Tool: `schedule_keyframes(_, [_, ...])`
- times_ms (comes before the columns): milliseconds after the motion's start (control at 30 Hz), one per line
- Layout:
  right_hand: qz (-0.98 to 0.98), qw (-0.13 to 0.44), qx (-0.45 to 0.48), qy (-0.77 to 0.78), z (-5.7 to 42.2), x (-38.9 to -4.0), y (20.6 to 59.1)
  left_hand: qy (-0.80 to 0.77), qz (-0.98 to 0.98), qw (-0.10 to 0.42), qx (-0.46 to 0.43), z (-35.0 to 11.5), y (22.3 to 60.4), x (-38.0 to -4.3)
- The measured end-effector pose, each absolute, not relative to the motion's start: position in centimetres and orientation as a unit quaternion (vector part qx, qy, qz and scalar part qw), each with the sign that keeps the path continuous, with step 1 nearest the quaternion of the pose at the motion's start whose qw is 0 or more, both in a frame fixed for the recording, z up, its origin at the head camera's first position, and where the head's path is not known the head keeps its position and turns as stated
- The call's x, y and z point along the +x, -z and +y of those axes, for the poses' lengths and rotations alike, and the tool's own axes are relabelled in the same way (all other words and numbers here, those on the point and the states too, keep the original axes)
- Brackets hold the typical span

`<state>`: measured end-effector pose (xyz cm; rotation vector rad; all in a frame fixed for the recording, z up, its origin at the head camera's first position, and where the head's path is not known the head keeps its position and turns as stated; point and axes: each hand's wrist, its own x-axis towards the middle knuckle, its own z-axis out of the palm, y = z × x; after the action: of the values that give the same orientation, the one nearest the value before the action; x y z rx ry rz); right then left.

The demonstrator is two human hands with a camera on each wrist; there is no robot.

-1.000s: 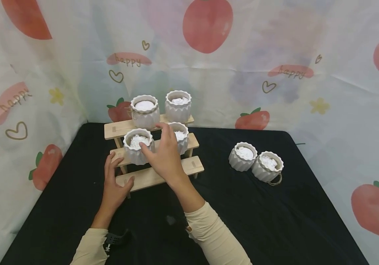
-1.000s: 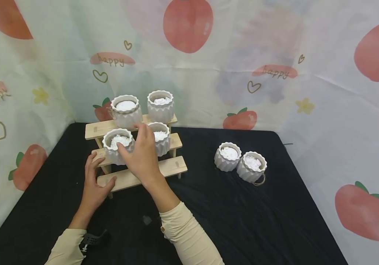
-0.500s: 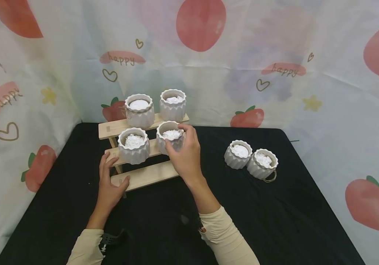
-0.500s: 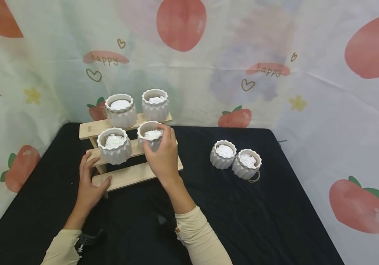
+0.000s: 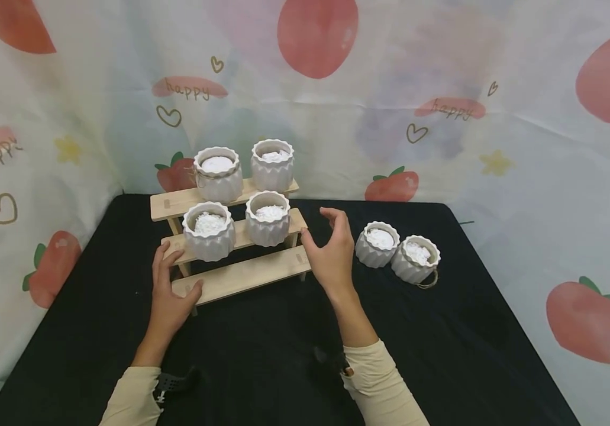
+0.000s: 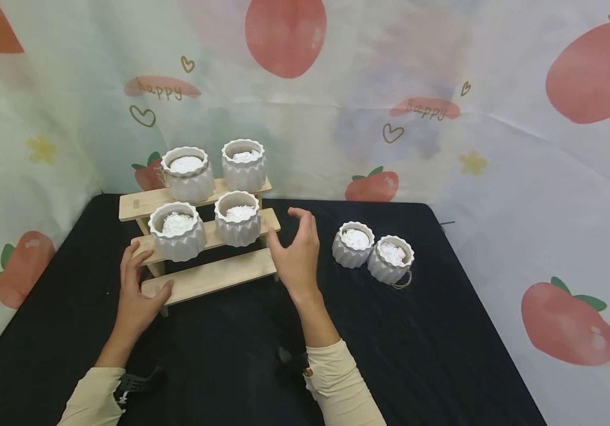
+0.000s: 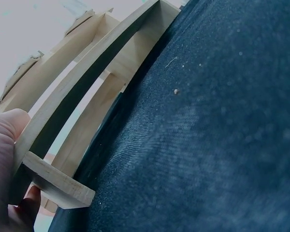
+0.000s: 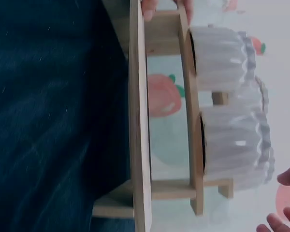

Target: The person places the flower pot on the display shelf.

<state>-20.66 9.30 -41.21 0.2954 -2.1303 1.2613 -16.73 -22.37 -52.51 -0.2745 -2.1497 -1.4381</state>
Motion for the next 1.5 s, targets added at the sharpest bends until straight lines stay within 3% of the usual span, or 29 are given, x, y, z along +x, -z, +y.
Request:
schedule_keyframes(433, [-0.819,0.319,0.058,-0.474,13.5,-20.2,42.2,0.532,-0.795,0.278,-0.088,-22.3,52.0,-16.5])
schedule_keyframes(1100, [-0.822,0.396,-0.123,-0.391,24.1,-20.1,45.6,0.541,-0.794,0.263,-0.088,-23.3,52.7,-16.7])
schedule_keyframes(1233, [-0.827,0.381,-0.167,-0.379,26.0,-19.7,46.4,0.544,-0.792,0.262,-0.095,-23.1,52.7,-16.8])
schedule_keyframes(1500, [-0.825,0.296,-0.233,-0.421,28.4,-19.1,47.2,0.546,-0.790,0.259,-0.099,-22.6,52.6,-16.9])
